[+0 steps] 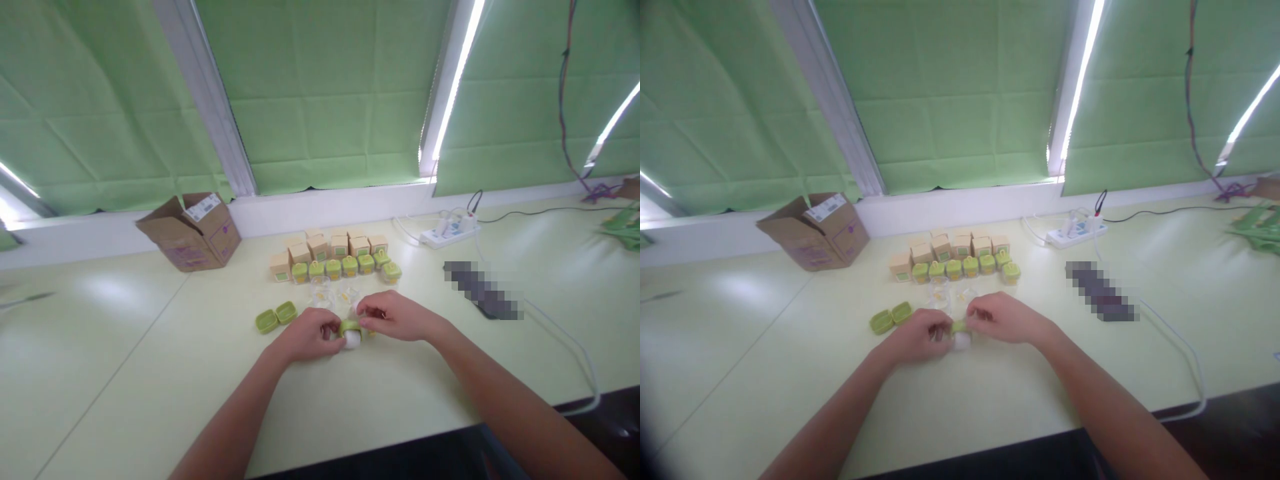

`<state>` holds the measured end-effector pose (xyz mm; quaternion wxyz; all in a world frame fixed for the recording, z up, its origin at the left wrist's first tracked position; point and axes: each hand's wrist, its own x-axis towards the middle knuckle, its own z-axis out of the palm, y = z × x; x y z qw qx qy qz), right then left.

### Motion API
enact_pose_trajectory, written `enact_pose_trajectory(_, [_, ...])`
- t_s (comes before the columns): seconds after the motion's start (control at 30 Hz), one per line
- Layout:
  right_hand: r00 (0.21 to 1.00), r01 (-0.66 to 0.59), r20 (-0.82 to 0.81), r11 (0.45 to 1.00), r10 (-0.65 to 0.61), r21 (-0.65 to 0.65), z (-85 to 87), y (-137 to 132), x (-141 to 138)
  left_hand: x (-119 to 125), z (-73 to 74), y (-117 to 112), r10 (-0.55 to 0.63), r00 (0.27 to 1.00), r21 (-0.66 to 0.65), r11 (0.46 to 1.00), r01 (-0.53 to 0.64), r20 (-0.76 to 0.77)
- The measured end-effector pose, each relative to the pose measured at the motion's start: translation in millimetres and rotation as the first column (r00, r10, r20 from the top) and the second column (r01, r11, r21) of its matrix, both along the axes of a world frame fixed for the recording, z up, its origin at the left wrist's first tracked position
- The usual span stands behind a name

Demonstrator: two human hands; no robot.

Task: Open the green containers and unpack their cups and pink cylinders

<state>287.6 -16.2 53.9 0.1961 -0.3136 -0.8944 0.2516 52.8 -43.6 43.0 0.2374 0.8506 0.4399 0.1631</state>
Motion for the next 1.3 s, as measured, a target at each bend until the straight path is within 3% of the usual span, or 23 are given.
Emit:
enact_pose_trajectory(0.2, [0.999, 0.011, -0.045, 0.975, -0.001, 0.223, -6.3, -7, -13, -3, -12.6, 8, 0.283, 0.936, -0.192, 0.95, -0.245, 0.207])
enact_pose_trajectory(0.33, [0.999, 0.033, -0.035, 0.949, -0.023, 0.315, -16.8, -6, -20, 0, -11.1, 9, 0.359, 0.893, -0.318, 0.909, -0.269, 0.271])
enact_pose_trajectory(0.73, [1.0, 0.027, -0.024, 0.92, -0.019, 0.391, -20.8, -9, -25, 10, -5.7, 1, 0.394, 0.879, -0.435, 0.864, -0.254, 0.27])
enact_pose_trajectory(1.0, [0.999, 0.049, -0.022, 0.91, -0.044, 0.412, -21.8, -7, -24, 15, -8.5, -1, 0.398, 0.819, -0.516, 0.844, -0.149, 0.413])
enact_pose_trajectory(1.3, [0.999, 0.037, 0.012, 0.912, -0.047, 0.408, -21.1, -9, -28, 13, -15.4, 2, 0.371, 0.836, -0.471, 0.868, -0.157, 0.404])
